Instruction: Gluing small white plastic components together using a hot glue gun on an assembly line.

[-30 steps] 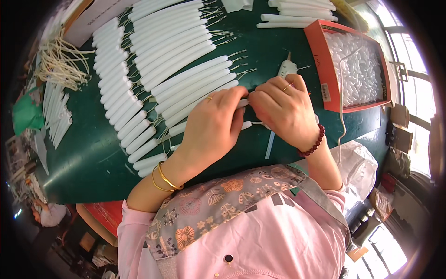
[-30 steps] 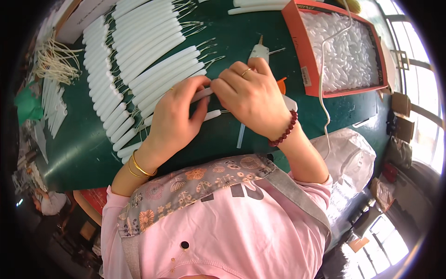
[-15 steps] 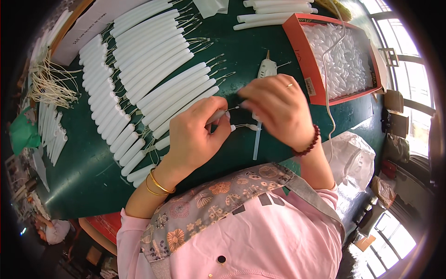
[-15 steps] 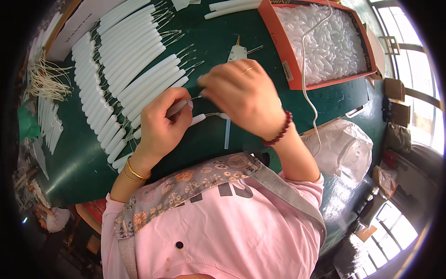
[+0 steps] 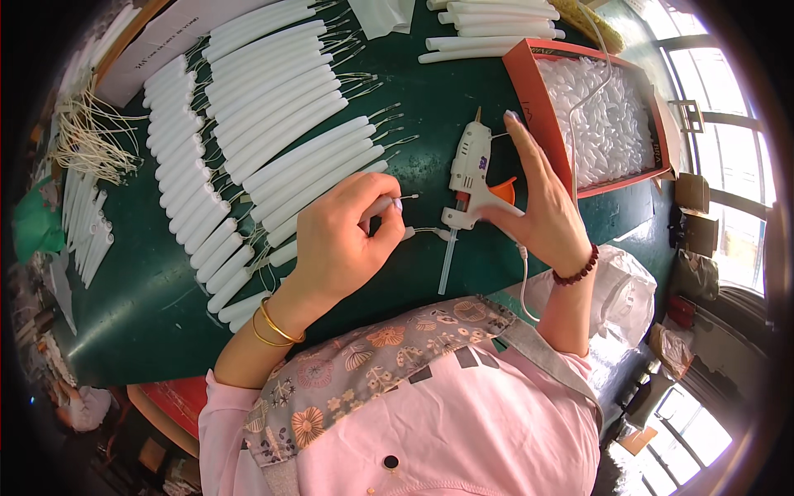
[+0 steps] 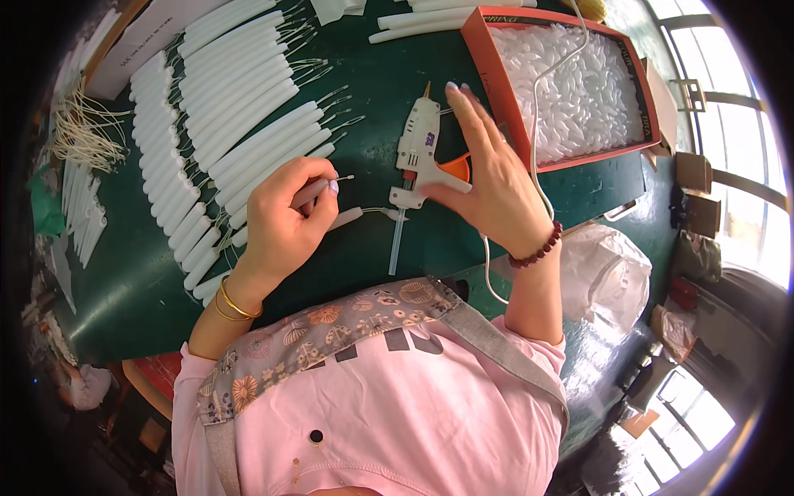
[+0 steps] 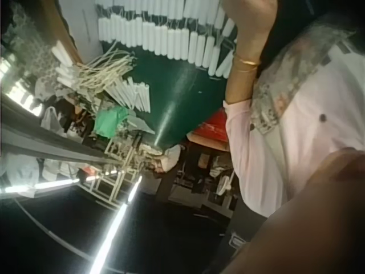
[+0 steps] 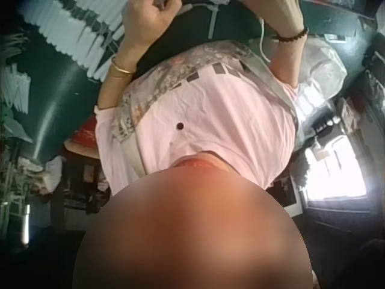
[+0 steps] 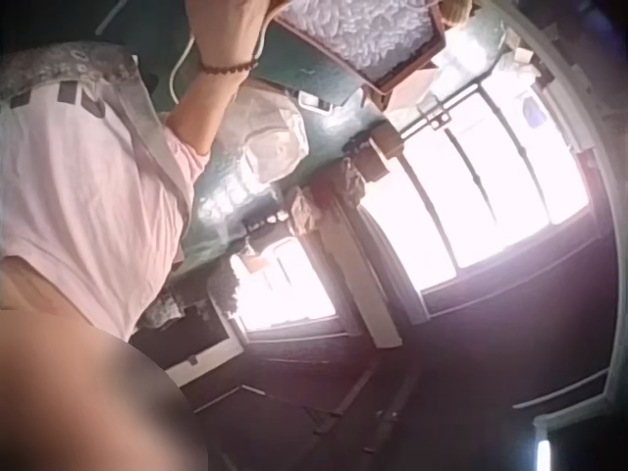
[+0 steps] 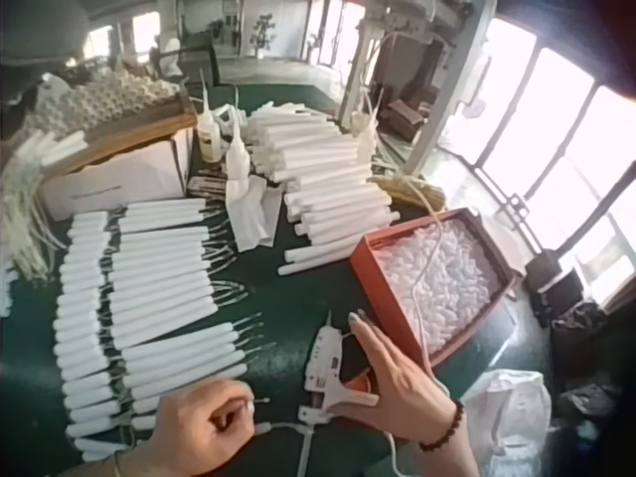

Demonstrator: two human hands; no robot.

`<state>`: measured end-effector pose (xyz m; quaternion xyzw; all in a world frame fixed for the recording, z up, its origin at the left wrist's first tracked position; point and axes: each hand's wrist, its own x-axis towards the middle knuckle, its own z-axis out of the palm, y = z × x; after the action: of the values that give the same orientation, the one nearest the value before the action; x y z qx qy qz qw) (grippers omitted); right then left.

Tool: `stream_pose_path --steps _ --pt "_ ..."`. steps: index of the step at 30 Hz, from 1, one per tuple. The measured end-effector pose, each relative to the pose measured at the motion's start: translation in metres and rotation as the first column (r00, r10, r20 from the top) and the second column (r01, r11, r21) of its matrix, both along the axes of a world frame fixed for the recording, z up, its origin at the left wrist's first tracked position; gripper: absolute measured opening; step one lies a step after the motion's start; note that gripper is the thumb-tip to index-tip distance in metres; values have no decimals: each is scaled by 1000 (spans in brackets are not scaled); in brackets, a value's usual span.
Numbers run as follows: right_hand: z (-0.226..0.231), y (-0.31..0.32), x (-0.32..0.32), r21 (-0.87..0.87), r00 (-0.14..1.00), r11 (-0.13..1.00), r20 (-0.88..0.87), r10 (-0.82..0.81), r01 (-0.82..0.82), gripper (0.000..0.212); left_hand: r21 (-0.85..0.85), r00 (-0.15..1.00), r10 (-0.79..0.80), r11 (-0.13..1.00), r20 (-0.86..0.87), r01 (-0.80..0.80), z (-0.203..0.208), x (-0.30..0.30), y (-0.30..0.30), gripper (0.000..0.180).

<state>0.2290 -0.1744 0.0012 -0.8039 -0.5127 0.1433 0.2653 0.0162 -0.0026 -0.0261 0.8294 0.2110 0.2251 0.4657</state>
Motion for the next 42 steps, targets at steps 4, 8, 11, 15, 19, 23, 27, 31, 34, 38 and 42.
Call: stream_pose_path --steps 4,8,11,15,19,23,27,31,34,38,42 --pt "8 -7 -2 -139 999 990 33 24 -19 109 7 1000 -15 1000 -22 15 1 0 0 11" --pt "9 -9 -4 -161 991 981 62 117 -106 107 -9 1000 -6 1000 -6 6 1 -2 1 11" --pt "5 -12 -8 -158 991 983 83 105 -91 104 -46 1000 2 999 -7 -2 3 -2 1 11" --pt "8 -9 -5 -76 982 993 161 103 -92 100 -25 1000 -5 1000 -12 5 3 0 -1 13" --pt "4 2 11 -176 976 979 177 130 -99 106 -26 999 -42 999 -19 42 4 -1 -1 16" --pt "9 3 15 -176 952 972 235 196 -156 106 -61 1000 -4 998 2 4 1 0 -2 18" --pt "13 2 17 -308 994 946 3 110 -103 102 -75 1000 -6 997 -17 5 5 -1 0 18" --pt "-13 -7 3 -18 977 998 203 70 -67 90 -92 999 -6 996 -34 3 6 -2 1 16" --pt "-24 -6 -4 -37 952 999 305 -13 26 91 -72 1000 -25 997 10 25 2 -2 2 13" --pt "-27 -15 3 79 961 992 266 73 -98 85 -92 999 30 995 35 -27 0 -2 3 11" --pt "-19 -17 -2 243 918 967 394 -32 -70 64 -164 1000 15 986 -4 -16 9 -5 6 13"
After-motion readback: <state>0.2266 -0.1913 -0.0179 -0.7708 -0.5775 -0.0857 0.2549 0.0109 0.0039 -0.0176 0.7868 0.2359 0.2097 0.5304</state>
